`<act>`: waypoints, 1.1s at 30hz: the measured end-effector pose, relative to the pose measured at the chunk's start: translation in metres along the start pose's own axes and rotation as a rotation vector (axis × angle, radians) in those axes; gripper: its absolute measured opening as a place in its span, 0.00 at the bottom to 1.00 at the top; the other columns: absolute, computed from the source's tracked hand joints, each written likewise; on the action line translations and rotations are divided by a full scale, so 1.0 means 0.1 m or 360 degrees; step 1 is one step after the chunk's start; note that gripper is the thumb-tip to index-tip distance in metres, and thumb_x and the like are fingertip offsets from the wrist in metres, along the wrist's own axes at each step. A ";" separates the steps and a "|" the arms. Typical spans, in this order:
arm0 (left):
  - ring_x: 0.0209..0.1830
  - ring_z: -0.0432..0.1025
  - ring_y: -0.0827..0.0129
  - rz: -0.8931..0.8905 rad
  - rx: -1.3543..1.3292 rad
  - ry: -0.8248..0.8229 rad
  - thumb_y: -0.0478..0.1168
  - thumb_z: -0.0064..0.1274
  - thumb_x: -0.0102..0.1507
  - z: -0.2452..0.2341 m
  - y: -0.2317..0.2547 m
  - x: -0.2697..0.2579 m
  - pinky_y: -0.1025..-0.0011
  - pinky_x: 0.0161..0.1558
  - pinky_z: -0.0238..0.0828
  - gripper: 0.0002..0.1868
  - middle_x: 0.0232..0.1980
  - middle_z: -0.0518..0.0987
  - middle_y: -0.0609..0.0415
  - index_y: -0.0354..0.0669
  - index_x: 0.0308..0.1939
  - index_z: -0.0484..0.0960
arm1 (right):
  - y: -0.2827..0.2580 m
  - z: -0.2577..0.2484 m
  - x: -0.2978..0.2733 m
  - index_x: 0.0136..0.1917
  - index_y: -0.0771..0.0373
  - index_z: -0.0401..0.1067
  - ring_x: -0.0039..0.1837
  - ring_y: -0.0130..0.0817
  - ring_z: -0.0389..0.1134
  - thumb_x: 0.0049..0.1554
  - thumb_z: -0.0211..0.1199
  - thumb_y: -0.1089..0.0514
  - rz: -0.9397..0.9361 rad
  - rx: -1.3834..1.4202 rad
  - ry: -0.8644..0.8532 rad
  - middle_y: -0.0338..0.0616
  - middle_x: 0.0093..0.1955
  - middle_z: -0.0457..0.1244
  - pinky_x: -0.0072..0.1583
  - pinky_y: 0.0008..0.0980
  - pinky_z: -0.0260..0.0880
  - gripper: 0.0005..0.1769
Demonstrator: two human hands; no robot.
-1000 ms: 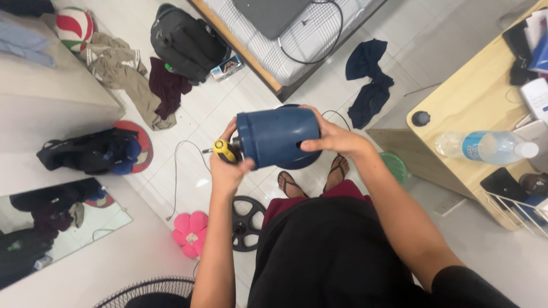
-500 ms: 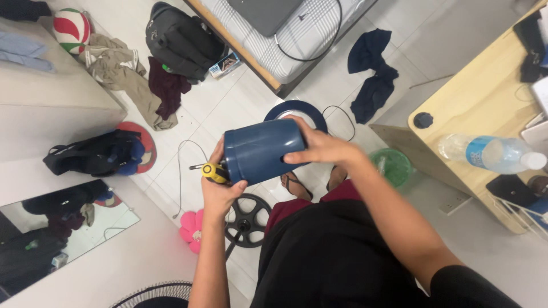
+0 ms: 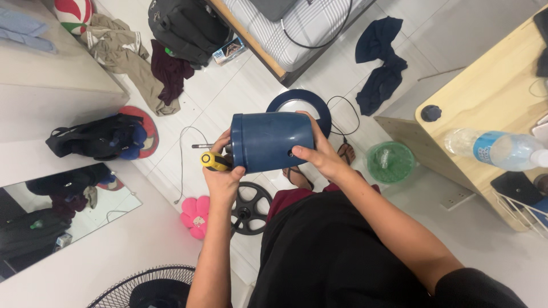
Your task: The person uses a screwdriver to loosen and remove screws from the blue motor housing of a standing electric fan. They rotate the housing to access different screw locations and continue unscrewing components.
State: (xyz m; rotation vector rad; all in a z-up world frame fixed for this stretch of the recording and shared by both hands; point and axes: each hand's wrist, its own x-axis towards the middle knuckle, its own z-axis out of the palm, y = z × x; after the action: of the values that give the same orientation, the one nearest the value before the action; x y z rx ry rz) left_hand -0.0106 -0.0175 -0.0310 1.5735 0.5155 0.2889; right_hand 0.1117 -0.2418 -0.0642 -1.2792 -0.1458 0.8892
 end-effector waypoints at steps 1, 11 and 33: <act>0.70 0.70 0.56 -0.0032 -0.0034 -0.0004 0.66 0.72 0.49 0.01 0.00 0.00 0.60 0.65 0.73 0.49 0.73 0.72 0.43 0.34 0.60 0.76 | 0.02 0.01 -0.01 0.83 0.63 0.42 0.83 0.57 0.47 0.45 0.69 0.33 -0.0013 0.0017 0.0027 0.62 0.78 0.50 0.78 0.51 0.48 0.65; 0.72 0.69 0.57 -0.0017 -0.0060 -0.0117 0.64 0.73 0.52 -0.11 0.04 0.05 0.61 0.68 0.73 0.46 0.74 0.71 0.42 0.34 0.60 0.75 | 0.32 0.11 -0.13 0.84 0.63 0.38 0.84 0.52 0.44 0.47 0.70 0.29 -0.0182 0.0002 -0.0040 0.58 0.79 0.47 0.79 0.50 0.46 0.68; 0.52 0.75 0.67 -0.0006 -0.0203 -0.0004 0.53 0.74 0.54 -0.05 0.00 -0.02 0.73 0.52 0.77 0.43 0.73 0.71 0.44 0.29 0.64 0.74 | -0.07 -0.11 0.06 0.82 0.58 0.45 0.82 0.47 0.46 0.46 0.75 0.43 0.0015 0.0125 -0.0267 0.52 0.78 0.49 0.78 0.46 0.46 0.61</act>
State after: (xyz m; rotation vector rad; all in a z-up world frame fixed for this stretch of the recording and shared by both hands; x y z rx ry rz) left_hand -0.0148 -0.0142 -0.0307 1.4489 0.4887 0.3110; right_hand 0.1255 -0.2471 -0.0636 -1.1330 -0.2349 1.0011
